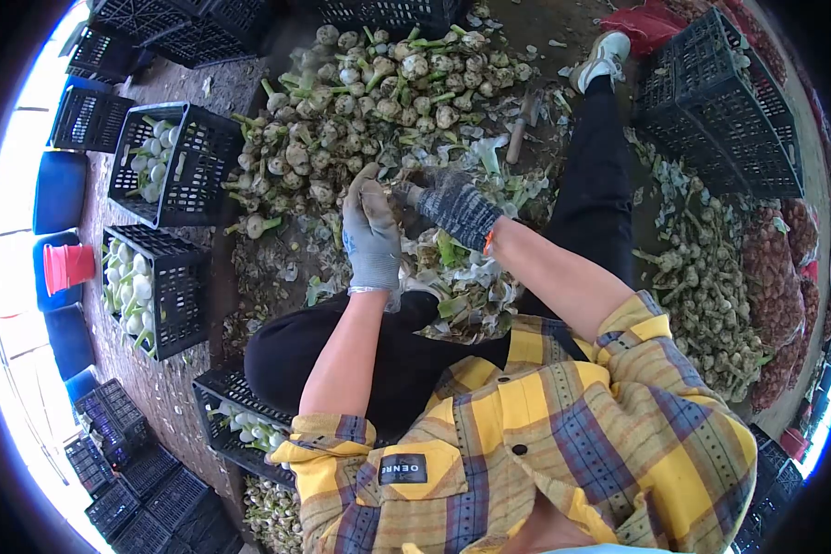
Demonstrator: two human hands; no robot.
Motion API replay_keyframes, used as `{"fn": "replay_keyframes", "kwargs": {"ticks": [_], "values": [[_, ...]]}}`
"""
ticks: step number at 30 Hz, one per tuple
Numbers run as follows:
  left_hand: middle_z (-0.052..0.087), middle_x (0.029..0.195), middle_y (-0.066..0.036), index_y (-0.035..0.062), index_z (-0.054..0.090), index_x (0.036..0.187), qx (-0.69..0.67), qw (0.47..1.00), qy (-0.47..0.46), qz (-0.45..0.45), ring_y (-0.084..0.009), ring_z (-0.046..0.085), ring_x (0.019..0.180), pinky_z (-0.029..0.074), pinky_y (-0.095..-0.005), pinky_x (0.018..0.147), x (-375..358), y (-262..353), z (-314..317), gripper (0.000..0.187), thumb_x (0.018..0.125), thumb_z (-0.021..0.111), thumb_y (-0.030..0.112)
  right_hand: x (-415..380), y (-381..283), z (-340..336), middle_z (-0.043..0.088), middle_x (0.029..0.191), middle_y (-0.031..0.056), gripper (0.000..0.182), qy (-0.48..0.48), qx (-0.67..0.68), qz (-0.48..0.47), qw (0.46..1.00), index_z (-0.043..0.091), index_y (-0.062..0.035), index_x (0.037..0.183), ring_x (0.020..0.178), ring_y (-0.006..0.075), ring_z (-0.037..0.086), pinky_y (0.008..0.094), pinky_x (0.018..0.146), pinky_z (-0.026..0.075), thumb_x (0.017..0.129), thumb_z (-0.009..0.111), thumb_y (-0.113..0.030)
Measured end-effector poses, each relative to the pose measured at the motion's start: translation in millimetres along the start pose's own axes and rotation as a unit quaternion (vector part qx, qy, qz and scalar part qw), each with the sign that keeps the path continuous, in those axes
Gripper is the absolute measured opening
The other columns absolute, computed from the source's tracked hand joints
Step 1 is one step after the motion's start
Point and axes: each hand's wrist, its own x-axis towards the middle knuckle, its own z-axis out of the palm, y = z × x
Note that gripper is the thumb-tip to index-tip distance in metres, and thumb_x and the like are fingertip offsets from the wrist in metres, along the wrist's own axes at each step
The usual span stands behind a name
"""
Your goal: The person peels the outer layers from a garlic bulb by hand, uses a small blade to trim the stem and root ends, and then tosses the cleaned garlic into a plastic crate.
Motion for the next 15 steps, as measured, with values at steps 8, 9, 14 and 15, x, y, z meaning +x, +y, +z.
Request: {"fn": "replay_keyframes", "kwargs": {"ticks": [8, 9, 14, 15], "values": [[0.054, 0.091, -0.003, 0.0019, 0.054, 0.11, -0.003, 1.0, 0.014, -0.016, -0.0086, 0.048, 0.08, 0.041, -0.0219, 0.073, 4, -7, 2, 0.035, 0.095, 0.041, 0.031, -3, -8, -2, 0.059, 0.103, 0.0226, 0.033, 0.013, -0.166, -0.018, 0.986, 0.056, 0.0027, 0.105, 0.098, 0.0335, 0.055, 0.0375, 0.086, 0.042, 0.083, 0.055, -0.022], [0.056, 0.095, -0.004, 0.0017, 0.055, 0.11, 0.001, 0.999, 0.009, -0.036, -0.0096, 0.049, 0.084, 0.041, -0.0225, 0.076, 4, -2, 1, 0.04, 0.095, 0.04, 0.035, -4, -8, -2, 0.059, 0.103, 0.0231, 0.033, 0.014, -0.163, -0.023, 0.986, 0.056, 0.0027, 0.105, 0.098, 0.0335, 0.055, 0.0375, 0.086, 0.042, 0.083, 0.056, -0.022], [0.061, 0.092, -0.004, 0.003, 0.058, 0.106, -0.149, 0.965, -0.03, -0.213, -0.0117, 0.056, 0.082, 0.044, -0.0251, 0.077, 18, -9, -3, 0.053, 0.093, 0.036, 0.049, 2, 12, 6, 0.061, 0.098, 0.0225, 0.03, 0.083, -0.125, -0.091, 0.984, 0.057, 0.0022, 0.103, 0.092, 0.0331, 0.058, 0.0367, 0.081, 0.045, 0.082, 0.055, -0.019], [0.061, 0.082, -0.003, 0.0045, 0.06, 0.1, -0.257, 0.916, -0.024, -0.306, -0.0112, 0.057, 0.076, 0.047, -0.0256, 0.07, 16, -9, -2, 0.055, 0.092, 0.034, 0.052, 1, 13, 5, 0.062, 0.096, 0.0218, 0.029, 0.089, -0.112, -0.086, 0.986, 0.058, 0.0021, 0.102, 0.09, 0.0328, 0.059, 0.0363, 0.079, 0.045, 0.082, 0.054, -0.018]]}}
